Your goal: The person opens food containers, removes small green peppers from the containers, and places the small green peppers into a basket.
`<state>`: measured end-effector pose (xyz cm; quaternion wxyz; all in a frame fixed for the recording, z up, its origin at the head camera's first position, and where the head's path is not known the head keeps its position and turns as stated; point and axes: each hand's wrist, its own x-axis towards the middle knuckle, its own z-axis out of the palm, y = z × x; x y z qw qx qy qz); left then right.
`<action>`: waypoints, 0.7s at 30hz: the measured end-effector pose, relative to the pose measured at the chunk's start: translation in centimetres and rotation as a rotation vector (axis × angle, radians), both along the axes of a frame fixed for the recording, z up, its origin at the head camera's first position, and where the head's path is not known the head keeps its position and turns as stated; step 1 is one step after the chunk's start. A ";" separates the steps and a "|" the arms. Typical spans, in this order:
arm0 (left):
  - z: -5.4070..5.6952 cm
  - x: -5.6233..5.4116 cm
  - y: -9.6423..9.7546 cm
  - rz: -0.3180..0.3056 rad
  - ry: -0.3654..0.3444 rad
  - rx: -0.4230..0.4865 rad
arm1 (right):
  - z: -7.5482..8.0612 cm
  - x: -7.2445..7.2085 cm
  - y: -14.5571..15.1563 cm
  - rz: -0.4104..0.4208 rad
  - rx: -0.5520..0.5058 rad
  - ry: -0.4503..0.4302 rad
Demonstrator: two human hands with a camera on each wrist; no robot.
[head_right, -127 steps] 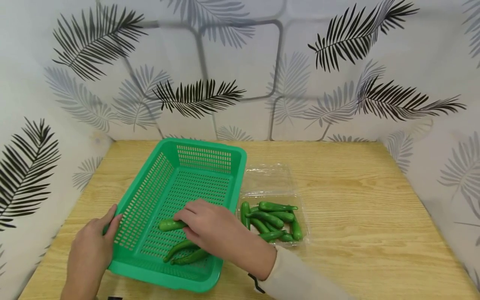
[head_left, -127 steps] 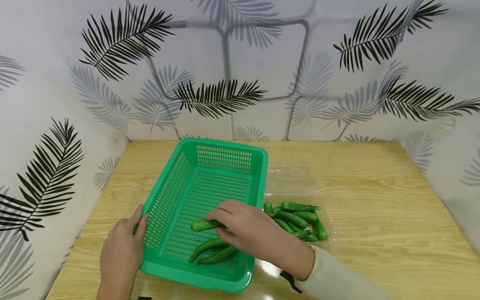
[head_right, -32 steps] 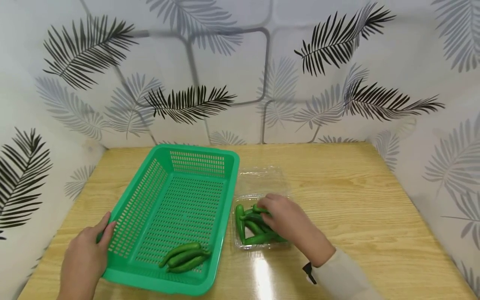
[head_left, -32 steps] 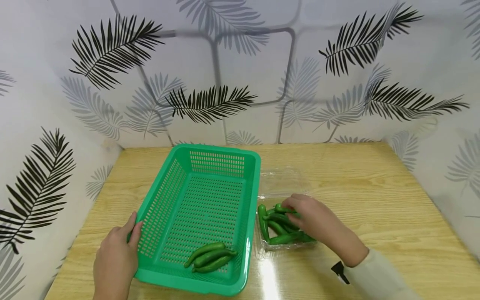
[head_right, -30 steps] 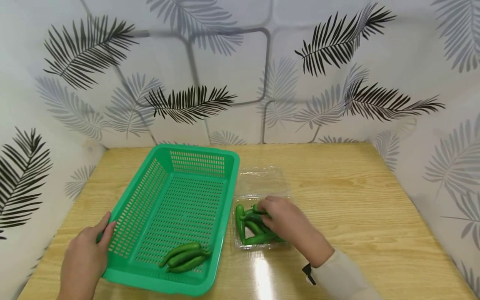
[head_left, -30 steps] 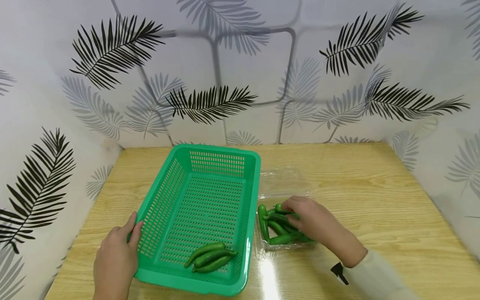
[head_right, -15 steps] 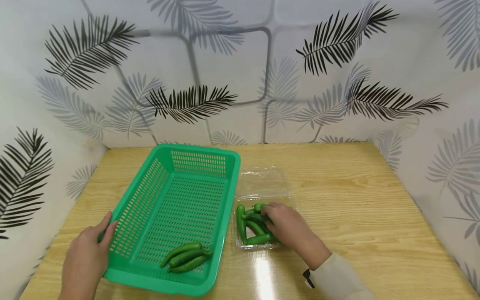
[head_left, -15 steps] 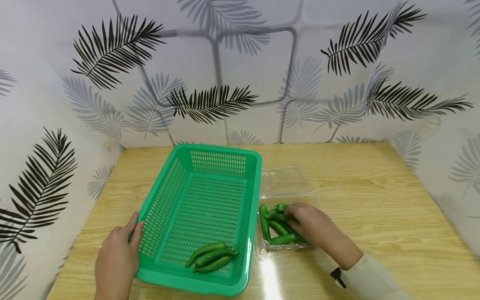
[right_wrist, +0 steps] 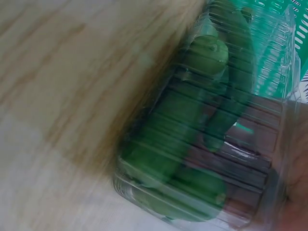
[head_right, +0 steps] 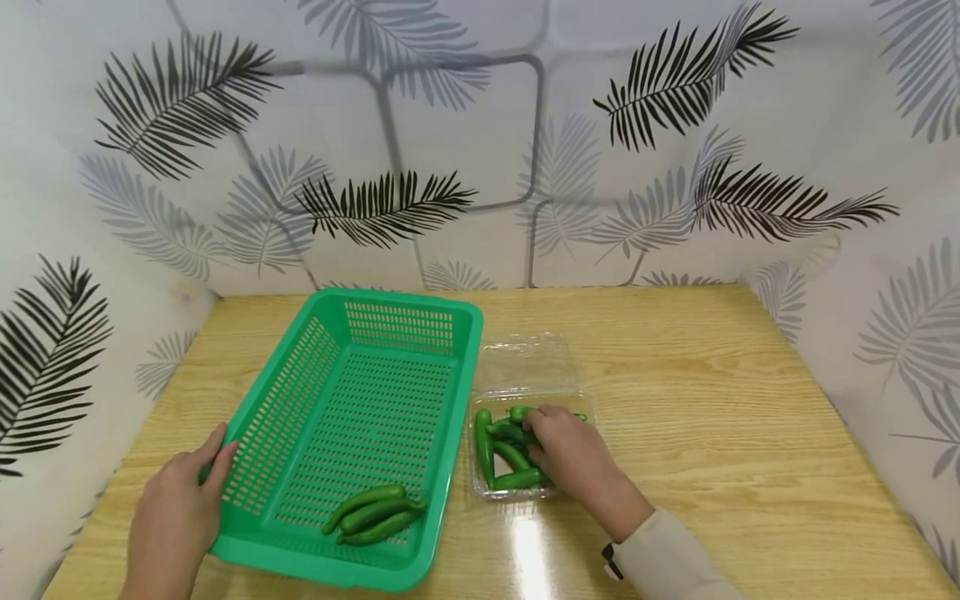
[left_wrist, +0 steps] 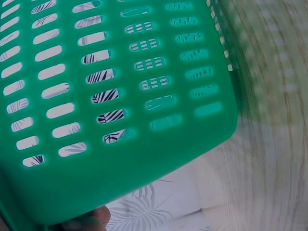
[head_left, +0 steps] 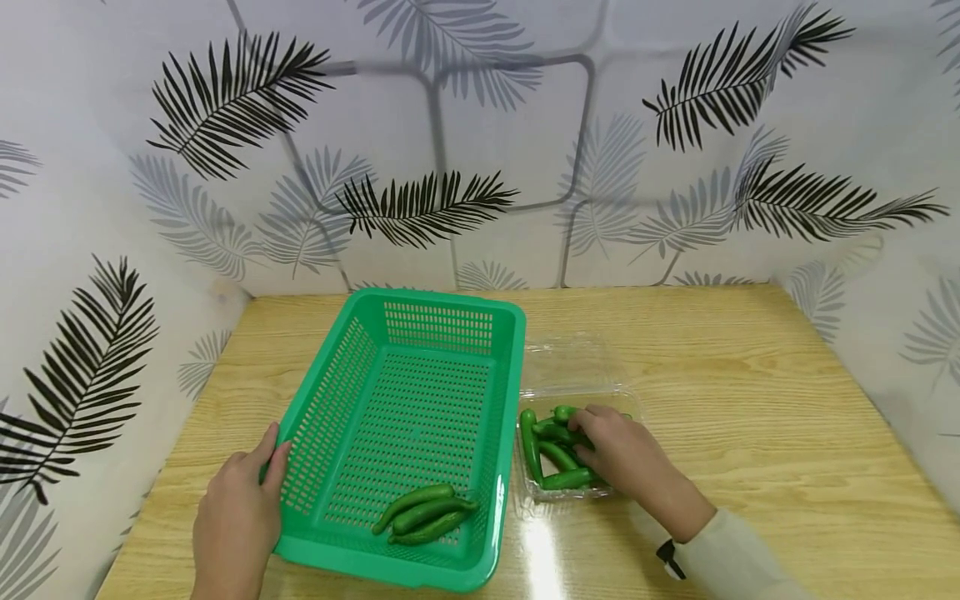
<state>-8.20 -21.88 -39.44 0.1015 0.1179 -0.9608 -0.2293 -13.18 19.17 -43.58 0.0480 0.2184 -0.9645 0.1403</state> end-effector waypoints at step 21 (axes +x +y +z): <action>0.2 0.0 0.1 0.010 -0.001 0.005 | 4.9 -0.2 0.2 0.076 -0.131 0.155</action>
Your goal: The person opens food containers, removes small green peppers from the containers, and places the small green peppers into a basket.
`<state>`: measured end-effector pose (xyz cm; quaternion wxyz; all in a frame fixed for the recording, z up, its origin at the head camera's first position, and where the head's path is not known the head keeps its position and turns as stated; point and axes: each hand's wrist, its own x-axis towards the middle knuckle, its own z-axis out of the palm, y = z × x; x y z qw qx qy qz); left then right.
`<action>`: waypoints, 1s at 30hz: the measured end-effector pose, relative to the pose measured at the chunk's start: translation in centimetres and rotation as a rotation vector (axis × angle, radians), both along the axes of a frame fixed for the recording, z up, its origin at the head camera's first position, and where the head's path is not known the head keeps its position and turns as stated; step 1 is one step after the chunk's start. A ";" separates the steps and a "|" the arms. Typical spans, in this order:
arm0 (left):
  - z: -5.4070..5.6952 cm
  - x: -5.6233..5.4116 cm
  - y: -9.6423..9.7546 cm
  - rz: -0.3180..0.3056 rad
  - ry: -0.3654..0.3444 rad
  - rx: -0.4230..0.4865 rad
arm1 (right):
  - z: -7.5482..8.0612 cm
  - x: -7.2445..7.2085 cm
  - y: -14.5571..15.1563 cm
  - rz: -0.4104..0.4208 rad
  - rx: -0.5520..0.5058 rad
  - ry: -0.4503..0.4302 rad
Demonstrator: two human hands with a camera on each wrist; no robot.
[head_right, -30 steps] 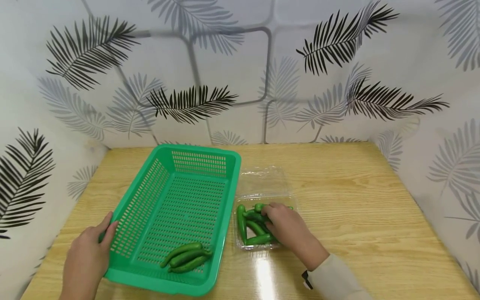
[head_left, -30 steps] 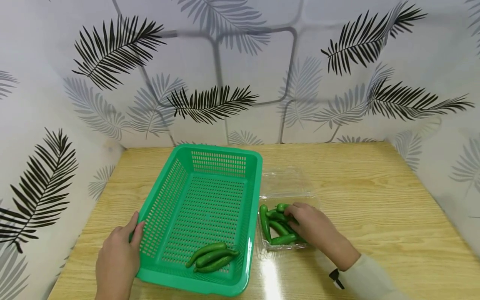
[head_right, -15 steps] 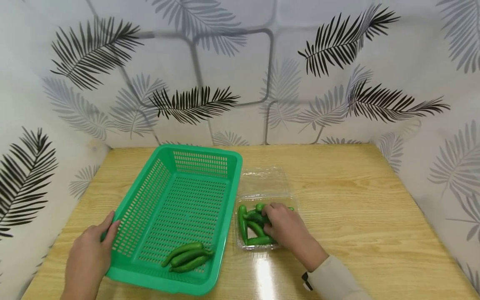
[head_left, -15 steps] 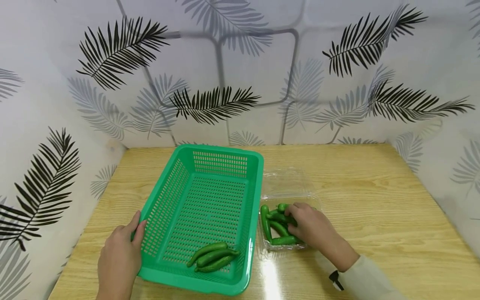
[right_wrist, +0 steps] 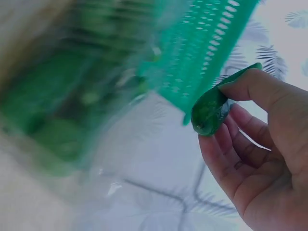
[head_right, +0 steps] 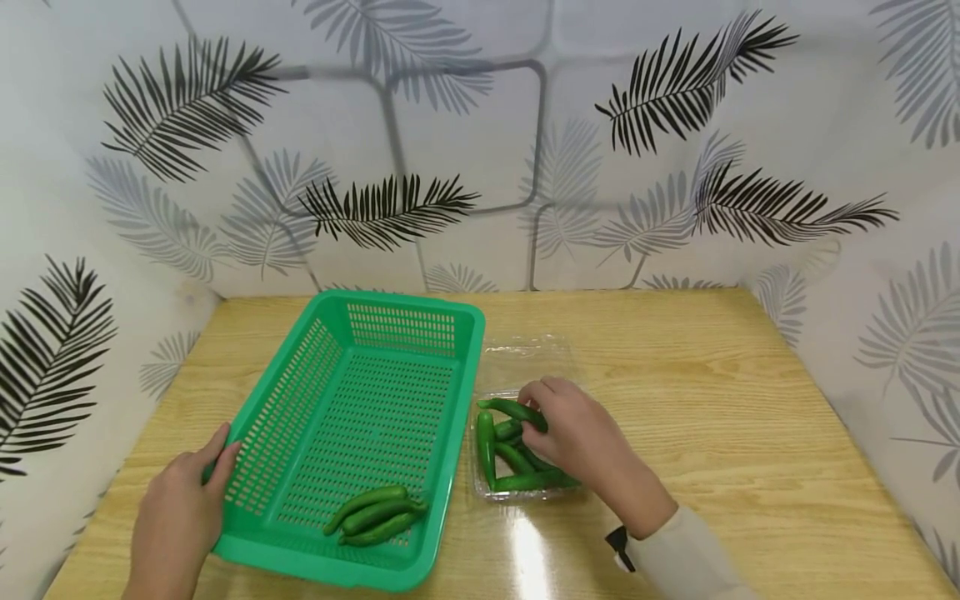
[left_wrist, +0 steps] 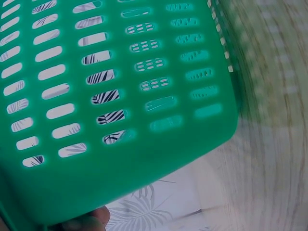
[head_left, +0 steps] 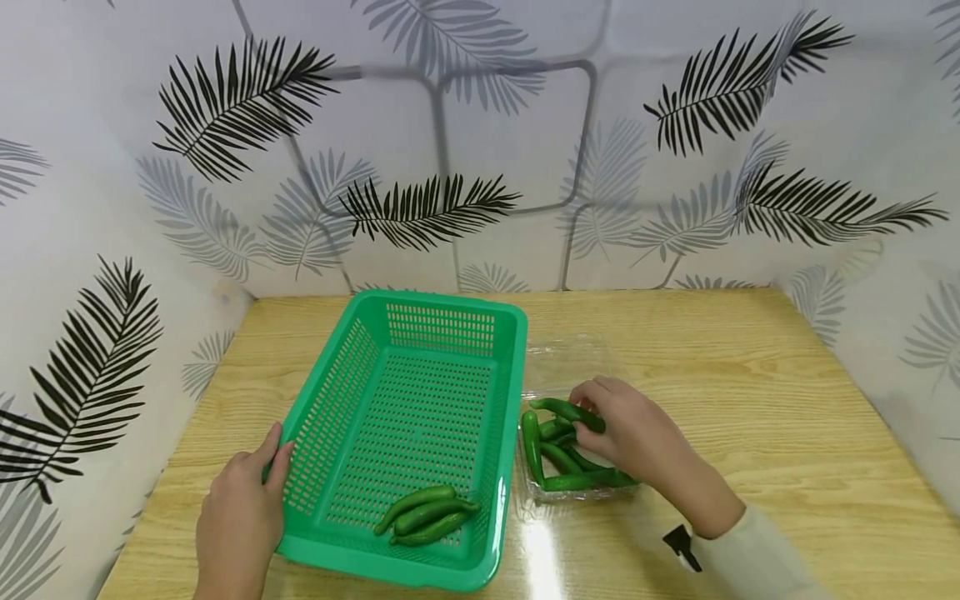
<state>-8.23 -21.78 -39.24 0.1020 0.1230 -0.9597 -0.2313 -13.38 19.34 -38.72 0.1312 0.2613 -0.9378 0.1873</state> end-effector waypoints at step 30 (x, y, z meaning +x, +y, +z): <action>-0.2 0.0 0.0 -0.003 0.009 0.009 | 4.4 0.5 -12.8 0.404 0.037 0.122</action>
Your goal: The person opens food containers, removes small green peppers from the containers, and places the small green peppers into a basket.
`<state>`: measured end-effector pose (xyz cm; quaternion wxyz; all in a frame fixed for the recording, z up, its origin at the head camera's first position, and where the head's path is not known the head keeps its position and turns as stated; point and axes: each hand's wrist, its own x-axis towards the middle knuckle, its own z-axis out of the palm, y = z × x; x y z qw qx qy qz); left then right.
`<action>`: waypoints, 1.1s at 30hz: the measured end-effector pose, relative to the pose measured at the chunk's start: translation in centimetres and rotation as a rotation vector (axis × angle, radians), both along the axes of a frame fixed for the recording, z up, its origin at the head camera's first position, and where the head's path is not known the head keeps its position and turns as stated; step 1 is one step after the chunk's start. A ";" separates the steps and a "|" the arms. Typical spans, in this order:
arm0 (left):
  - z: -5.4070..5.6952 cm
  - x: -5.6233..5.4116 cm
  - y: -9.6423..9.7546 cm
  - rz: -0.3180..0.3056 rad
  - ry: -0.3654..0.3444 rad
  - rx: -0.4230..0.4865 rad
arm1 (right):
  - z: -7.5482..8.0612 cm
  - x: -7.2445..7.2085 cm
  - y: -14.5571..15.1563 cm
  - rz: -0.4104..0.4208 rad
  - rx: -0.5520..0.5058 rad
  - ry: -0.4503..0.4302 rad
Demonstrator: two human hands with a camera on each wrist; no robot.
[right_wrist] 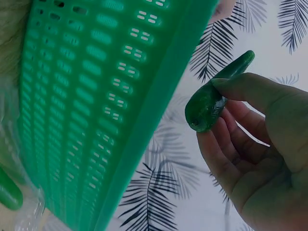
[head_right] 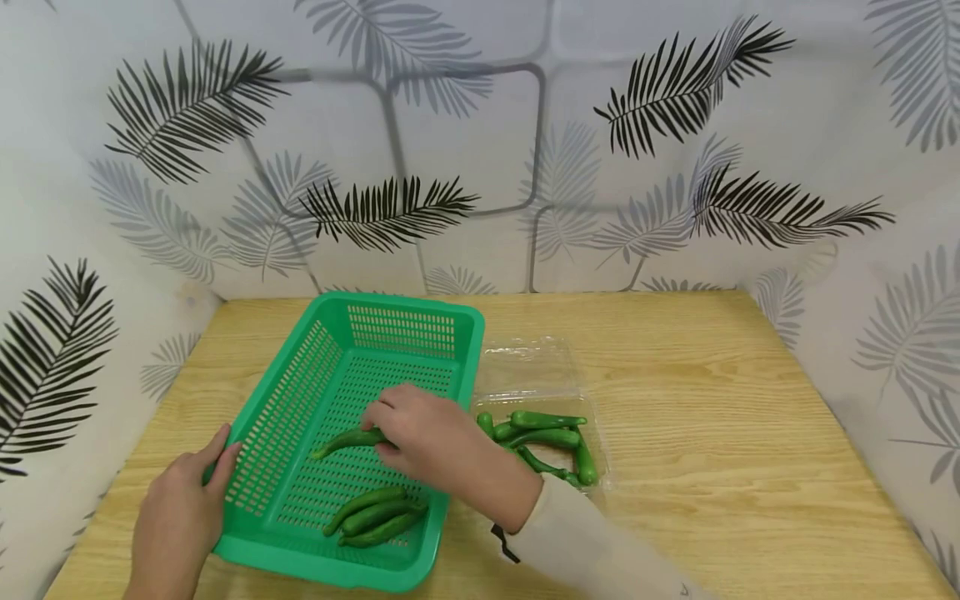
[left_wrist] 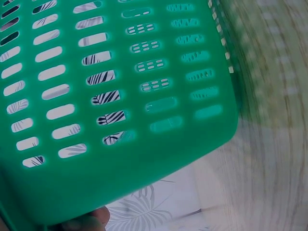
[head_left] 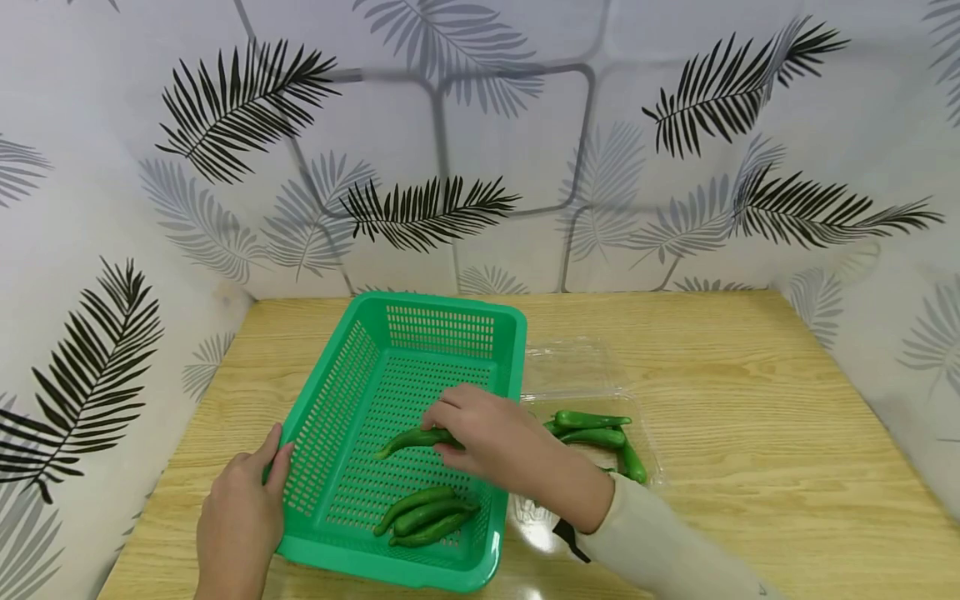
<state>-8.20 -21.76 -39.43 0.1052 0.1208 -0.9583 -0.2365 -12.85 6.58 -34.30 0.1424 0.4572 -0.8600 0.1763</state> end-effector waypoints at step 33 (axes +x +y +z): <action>0.2 0.1 0.1 0.011 0.013 -0.023 | -5.8 -0.5 -5.1 -0.137 0.475 -0.251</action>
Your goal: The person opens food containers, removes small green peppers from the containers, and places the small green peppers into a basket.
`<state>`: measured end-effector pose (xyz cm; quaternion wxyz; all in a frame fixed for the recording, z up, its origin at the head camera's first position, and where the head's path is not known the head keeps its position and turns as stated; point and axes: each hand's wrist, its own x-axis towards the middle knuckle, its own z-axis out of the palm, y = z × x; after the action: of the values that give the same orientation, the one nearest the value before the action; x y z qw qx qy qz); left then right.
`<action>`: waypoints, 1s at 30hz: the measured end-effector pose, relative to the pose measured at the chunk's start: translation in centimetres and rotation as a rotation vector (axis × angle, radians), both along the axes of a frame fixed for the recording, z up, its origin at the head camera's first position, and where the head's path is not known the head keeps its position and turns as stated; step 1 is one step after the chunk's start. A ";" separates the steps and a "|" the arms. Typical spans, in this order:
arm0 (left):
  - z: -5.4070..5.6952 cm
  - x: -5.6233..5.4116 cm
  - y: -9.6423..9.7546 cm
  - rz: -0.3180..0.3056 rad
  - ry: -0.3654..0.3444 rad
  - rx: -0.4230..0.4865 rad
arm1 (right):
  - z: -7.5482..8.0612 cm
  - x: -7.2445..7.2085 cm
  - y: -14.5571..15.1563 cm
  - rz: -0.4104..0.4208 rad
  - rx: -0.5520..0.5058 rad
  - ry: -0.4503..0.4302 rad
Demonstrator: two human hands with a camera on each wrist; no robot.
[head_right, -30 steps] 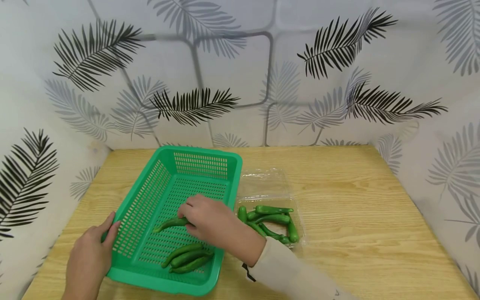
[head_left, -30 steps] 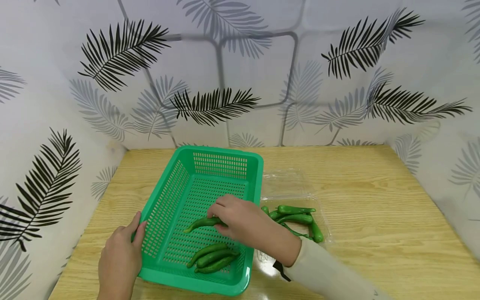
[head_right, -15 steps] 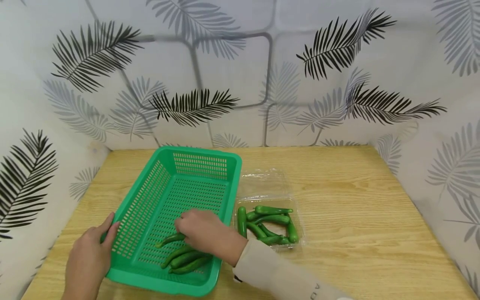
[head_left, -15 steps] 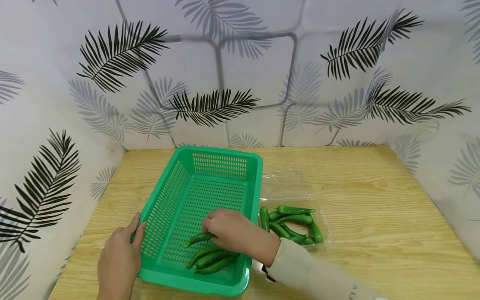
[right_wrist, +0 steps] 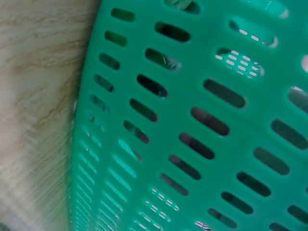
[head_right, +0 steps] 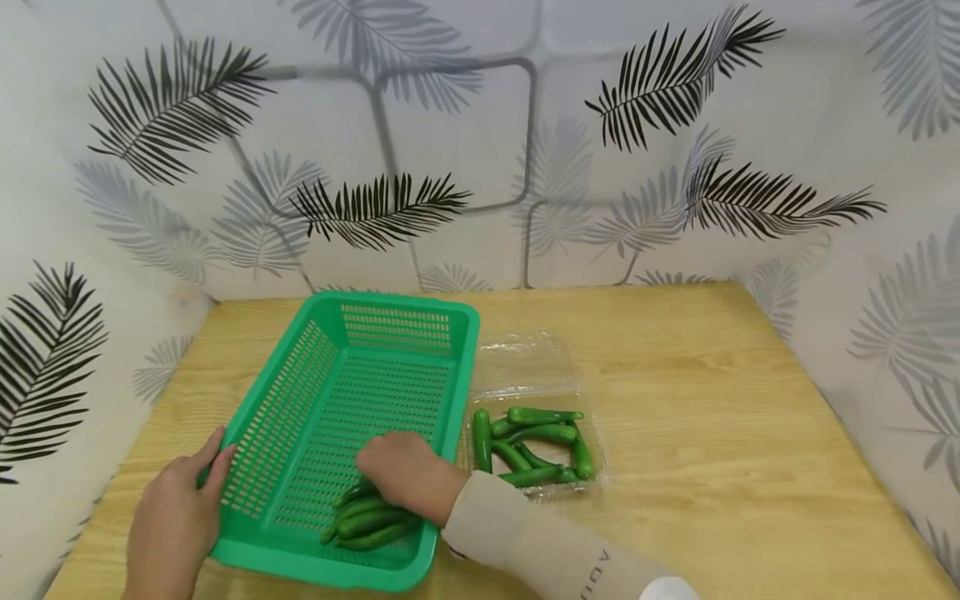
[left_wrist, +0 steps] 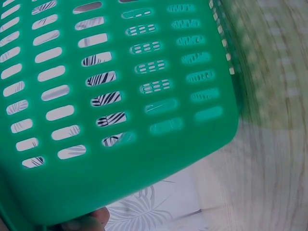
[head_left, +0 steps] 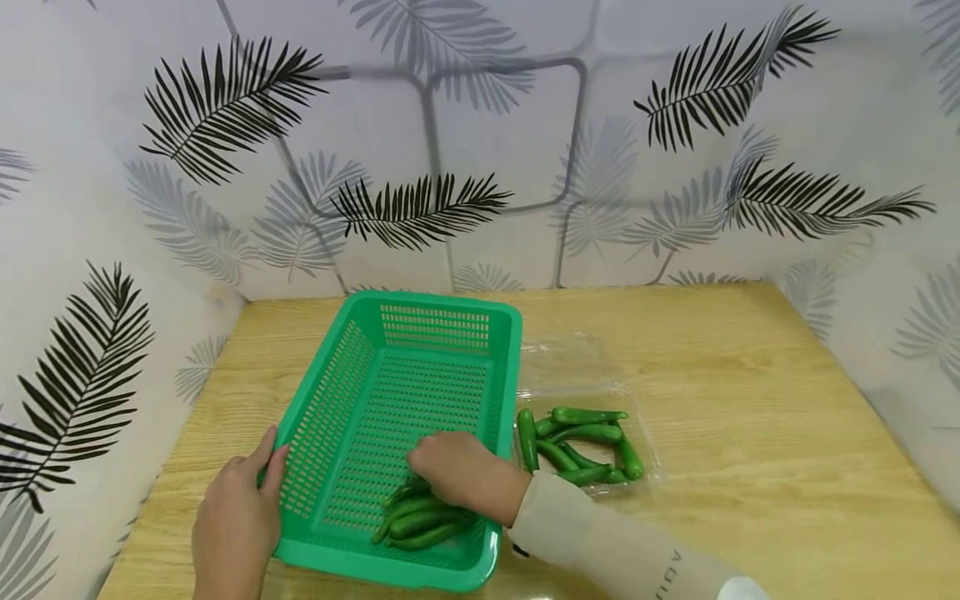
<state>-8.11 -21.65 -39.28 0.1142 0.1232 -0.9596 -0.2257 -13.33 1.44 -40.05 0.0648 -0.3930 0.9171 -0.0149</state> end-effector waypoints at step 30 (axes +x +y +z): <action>0.1 0.1 -0.2 0.007 -0.063 0.017 | 4.9 0.6 1.5 0.106 -0.253 0.204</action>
<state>-8.02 -21.85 -39.23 0.0838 0.1347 -0.9603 -0.2294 -12.73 2.99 -35.20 -0.0778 -0.4455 0.8877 -0.0870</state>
